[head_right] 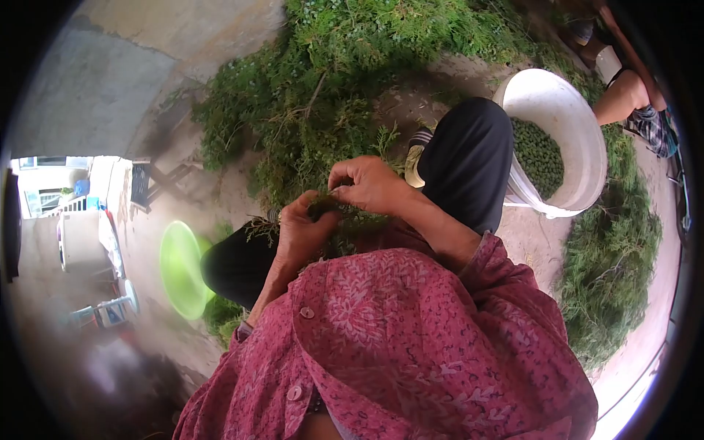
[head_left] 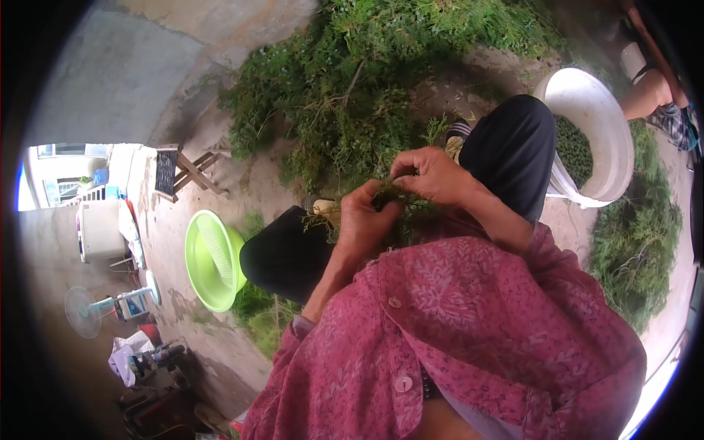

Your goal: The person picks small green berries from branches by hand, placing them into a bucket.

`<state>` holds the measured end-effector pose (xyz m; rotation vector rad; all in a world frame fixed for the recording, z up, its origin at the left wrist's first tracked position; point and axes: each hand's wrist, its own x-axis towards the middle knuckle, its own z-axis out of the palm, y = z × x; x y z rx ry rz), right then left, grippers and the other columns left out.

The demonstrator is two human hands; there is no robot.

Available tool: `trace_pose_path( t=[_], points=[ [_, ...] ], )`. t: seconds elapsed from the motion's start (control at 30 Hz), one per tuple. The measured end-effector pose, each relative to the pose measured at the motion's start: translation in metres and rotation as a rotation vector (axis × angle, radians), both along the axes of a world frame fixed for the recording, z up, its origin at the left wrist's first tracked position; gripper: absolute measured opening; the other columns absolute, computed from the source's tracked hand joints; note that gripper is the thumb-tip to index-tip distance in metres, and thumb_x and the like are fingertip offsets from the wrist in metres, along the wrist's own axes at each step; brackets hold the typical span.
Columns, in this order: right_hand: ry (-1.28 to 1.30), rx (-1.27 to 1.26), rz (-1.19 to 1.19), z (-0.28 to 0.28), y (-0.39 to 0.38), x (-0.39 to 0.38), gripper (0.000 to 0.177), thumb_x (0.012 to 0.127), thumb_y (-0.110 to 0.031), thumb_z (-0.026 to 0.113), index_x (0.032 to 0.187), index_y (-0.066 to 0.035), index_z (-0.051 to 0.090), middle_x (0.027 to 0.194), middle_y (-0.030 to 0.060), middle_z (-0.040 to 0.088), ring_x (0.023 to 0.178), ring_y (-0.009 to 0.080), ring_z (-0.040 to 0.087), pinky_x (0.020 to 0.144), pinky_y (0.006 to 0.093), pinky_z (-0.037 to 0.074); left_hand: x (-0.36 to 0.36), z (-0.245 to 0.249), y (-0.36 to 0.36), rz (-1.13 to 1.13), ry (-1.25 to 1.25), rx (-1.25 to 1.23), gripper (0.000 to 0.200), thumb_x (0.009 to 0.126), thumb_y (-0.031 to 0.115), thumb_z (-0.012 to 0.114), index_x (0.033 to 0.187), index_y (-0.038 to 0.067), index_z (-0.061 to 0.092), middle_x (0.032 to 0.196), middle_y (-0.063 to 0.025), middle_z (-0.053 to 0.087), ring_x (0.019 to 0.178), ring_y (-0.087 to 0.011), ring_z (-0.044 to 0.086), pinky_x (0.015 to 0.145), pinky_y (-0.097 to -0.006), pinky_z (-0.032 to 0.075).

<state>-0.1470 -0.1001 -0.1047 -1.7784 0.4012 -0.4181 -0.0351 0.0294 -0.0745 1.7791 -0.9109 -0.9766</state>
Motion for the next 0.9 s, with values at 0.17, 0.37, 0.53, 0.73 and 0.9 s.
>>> trace_pose_path(
  t=[0.17, 0.37, 0.53, 0.73, 0.9],
  points=[
    [-0.024, 0.884, -0.025, 0.034, -0.011, -0.006, 0.011, 0.079, -0.013, 0.063, 0.08, -0.003, 0.058, 0.064, 0.0015, 0.053, 0.044, 0.0034, 0.042, 0.037, 0.0176, 0.03, 0.002, -0.002, -0.004, 0.084, 0.194, -0.008, 0.023, 0.067, -0.002, 0.066, 0.088, 0.005, 0.057, 0.078, 0.0005, 0.059, 0.064, -0.0062, 0.053, 0.059, -0.0223, 0.045],
    [-0.251, 1.074, 0.032, 0.041, -0.026, -0.019, 0.009, 0.082, -0.011, 0.057, 0.085, -0.003, 0.055, 0.07, 0.0043, 0.055, 0.048, 0.0044, 0.045, 0.036, 0.0163, 0.028, 0.008, -0.011, -0.003, 0.143, 0.207, -0.018, 0.021, 0.069, -0.004, 0.063, 0.087, 0.004, 0.059, 0.076, -0.0006, 0.059, 0.066, -0.0059, 0.052, 0.057, -0.0191, 0.043],
    [-0.146, 1.004, -0.013, 0.013, -0.017, -0.016, 0.009, 0.081, -0.01, 0.055, 0.088, -0.004, 0.054, 0.074, 0.0044, 0.057, 0.054, 0.0045, 0.049, 0.036, 0.0148, 0.029, 0.022, 0.003, 0.001, 0.25, 0.388, 0.009, 0.019, 0.073, -0.004, 0.062, 0.091, 0.004, 0.06, 0.079, -0.0034, 0.062, 0.065, -0.0094, 0.057, 0.058, -0.0224, 0.048],
    [-0.014, 0.87, -0.041, 0.009, -0.006, -0.001, 0.014, 0.079, -0.01, 0.06, 0.091, -0.004, 0.056, 0.071, 0.0009, 0.056, 0.051, 0.0038, 0.049, 0.041, 0.0157, 0.035, 0.013, 0.01, 0.001, 0.227, 0.48, -0.066, 0.017, 0.074, -0.004, 0.061, 0.09, 0.003, 0.06, 0.079, -0.0042, 0.062, 0.066, -0.0105, 0.058, 0.059, -0.024, 0.05],
    [-0.065, 0.572, 0.006, 0.003, 0.003, 0.004, 0.018, 0.075, -0.014, 0.066, 0.088, -0.002, 0.06, 0.073, 0.0017, 0.058, 0.058, 0.0062, 0.051, 0.052, 0.0213, 0.041, 0.013, 0.013, 0.001, 0.213, 0.459, -0.045, 0.017, 0.075, -0.004, 0.06, 0.091, 0.002, 0.06, 0.08, -0.0039, 0.062, 0.068, -0.0102, 0.058, 0.06, -0.0232, 0.05]
  ],
)
